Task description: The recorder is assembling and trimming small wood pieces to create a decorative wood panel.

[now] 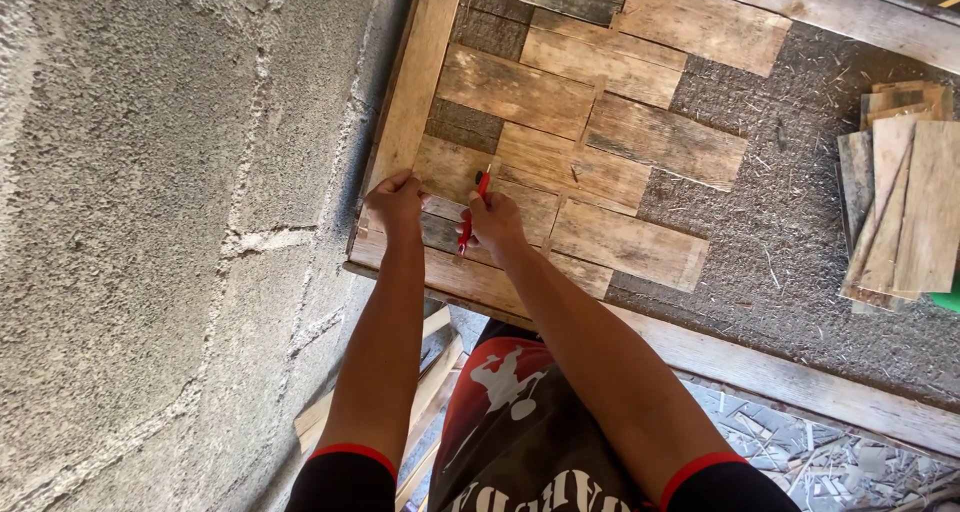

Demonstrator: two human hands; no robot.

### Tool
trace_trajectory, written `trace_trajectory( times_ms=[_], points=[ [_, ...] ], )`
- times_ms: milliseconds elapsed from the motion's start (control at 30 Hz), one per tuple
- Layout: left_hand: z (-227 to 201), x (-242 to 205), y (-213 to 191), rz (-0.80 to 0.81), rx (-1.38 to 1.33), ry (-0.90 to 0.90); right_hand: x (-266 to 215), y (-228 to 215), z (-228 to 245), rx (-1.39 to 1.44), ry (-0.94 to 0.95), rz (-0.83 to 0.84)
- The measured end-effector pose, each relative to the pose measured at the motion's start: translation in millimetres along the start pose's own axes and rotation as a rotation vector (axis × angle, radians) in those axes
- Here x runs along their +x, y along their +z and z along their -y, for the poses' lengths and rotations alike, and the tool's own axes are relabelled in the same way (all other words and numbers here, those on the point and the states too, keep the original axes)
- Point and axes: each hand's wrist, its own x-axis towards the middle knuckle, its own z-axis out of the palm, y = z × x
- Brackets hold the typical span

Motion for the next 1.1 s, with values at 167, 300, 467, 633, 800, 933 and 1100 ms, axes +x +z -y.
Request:
trace_trajectory(
  times_ms=[167, 300, 467, 633, 800, 933, 1100],
  points=[
    [4.2, 2.2, -0.8, 0.008, -0.021, 0.009, 5.7, 0.3, -5.0, 0.019, -0.007, 0.013],
    [8.0, 5.7, -0.4, 0.011, -0.052, -0.001, 1.0, -2.0, -0.1, 0.033, 0.007, 0.011],
    [-3.1, -2.5, -0.6, 0.003, -0.049, -0.015, -7.5, -6.6, 10.5, 0.024, 0.053, 0.013],
    [9.5, 6.8, -2.2, 0.021, -0.07, 0.001, 0.4, -11.3, 6.6, 0.057, 0.072, 0.009],
    [10.0, 8.3, -2.2, 0.035, -0.025, 0.02, 11.6, -19.2, 3.0, 0.165, 0.093, 0.016],
    [10.0, 8.2, -5.3, 0.078, 0.012, 0.054, 15.5, -18.7, -1.9, 0.27, 0.082, 0.043],
    [5.3, 4.0, -9.3, 0.208, -0.093, -0.003, -4.2, -22.5, 8.1, 0.134, 0.059, 0.035]
  ],
)
